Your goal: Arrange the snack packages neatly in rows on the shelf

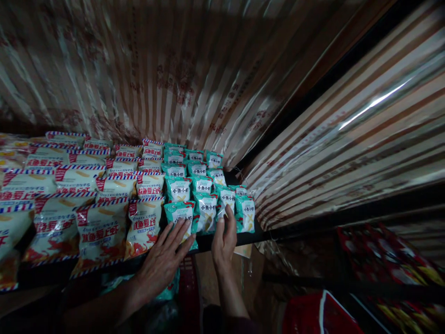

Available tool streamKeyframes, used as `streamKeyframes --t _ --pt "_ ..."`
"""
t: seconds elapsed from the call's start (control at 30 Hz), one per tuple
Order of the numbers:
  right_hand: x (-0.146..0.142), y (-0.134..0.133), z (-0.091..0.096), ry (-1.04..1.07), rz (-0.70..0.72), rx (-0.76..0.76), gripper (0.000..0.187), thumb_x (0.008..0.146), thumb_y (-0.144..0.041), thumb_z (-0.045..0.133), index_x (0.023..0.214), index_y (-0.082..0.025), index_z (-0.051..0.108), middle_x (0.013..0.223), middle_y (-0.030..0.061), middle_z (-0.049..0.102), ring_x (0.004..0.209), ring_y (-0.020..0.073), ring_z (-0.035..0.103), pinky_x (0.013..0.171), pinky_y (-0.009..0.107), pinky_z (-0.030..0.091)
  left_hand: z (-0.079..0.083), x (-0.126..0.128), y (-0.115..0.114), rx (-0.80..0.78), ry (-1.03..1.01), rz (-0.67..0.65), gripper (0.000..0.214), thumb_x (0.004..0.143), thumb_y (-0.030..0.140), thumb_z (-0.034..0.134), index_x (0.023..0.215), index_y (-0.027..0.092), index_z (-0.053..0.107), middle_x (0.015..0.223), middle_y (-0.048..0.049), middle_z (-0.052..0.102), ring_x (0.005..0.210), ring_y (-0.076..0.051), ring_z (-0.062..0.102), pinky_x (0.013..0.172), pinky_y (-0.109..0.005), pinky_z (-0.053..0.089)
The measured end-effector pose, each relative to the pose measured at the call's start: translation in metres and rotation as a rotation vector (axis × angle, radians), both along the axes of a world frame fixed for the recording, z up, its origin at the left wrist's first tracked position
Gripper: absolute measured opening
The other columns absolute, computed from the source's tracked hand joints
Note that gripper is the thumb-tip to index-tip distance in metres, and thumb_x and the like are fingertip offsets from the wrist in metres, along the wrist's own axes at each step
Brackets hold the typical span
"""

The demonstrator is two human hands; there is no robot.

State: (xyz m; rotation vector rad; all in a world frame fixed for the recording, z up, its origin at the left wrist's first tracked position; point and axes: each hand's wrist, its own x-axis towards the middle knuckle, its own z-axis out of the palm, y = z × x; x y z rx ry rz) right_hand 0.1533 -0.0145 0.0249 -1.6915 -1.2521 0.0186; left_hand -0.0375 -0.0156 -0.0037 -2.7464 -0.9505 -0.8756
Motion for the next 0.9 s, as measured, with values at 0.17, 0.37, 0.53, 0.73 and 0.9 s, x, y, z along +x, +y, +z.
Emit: streamKeyframes --t 0.17,0.37,0.53,0.73,0.9 --pt "-0.007 -0.012 -0.020 -0.170 0.056 0.027 0.045 0.096 -0.032 0.040 0.139 -0.019 0.040 0.141 0.0145 0.047 0.132 0.0233 0.042 0.106 0.049 0.038 -0.004 0.000 0.000 0.005 -0.015 0.004 0.061 0.086 0.009 0.051 0.144 0.020 0.035 0.157 -0.0130 0.016 0.144 -0.030 0.016 0.112 -0.045 0.028" --pt "-0.008 -0.007 -0.027 -0.191 0.038 0.013 0.045 0.096 -0.033 0.039 0.138 -0.018 0.041 0.142 0.0169 0.044 0.134 0.0259 0.039 0.106 0.053 0.036 0.000 -0.001 0.001 0.002 -0.056 -0.042 0.052 0.088 0.006 0.052 0.137 0.020 0.042 0.158 -0.0133 0.013 0.144 -0.030 0.015 0.109 -0.047 0.035" --pt "-0.009 -0.005 -0.031 -0.164 0.030 -0.008 0.048 0.095 -0.036 0.041 0.140 -0.018 0.038 0.143 0.0178 0.042 0.135 0.0268 0.037 0.107 0.054 0.035 0.006 -0.004 0.002 -0.003 -0.061 -0.072 0.045 0.088 0.001 0.049 0.130 0.016 0.047 0.157 -0.0141 0.015 0.145 -0.029 0.012 0.107 -0.043 0.039" --pt "-0.013 -0.004 -0.033 -0.185 0.051 -0.024 0.049 0.096 -0.034 0.038 0.141 -0.018 0.036 0.146 0.0178 0.039 0.137 0.0276 0.035 0.106 0.056 0.034 0.003 -0.005 0.006 0.025 0.034 -0.010 0.053 0.087 0.009 0.053 0.138 0.018 0.042 0.155 -0.0126 0.025 0.144 -0.030 0.015 0.112 -0.047 0.031" --pt "-0.018 -0.007 -0.025 -0.298 0.030 0.031 0.053 0.095 -0.030 0.041 0.144 -0.018 0.030 0.150 0.0192 0.031 0.142 0.0310 0.024 0.107 0.062 0.029 0.003 -0.006 0.005 0.038 0.064 0.014 0.058 0.085 0.013 0.054 0.141 0.017 0.039 0.153 -0.0124 0.028 0.144 -0.029 0.018 0.114 -0.047 0.025"
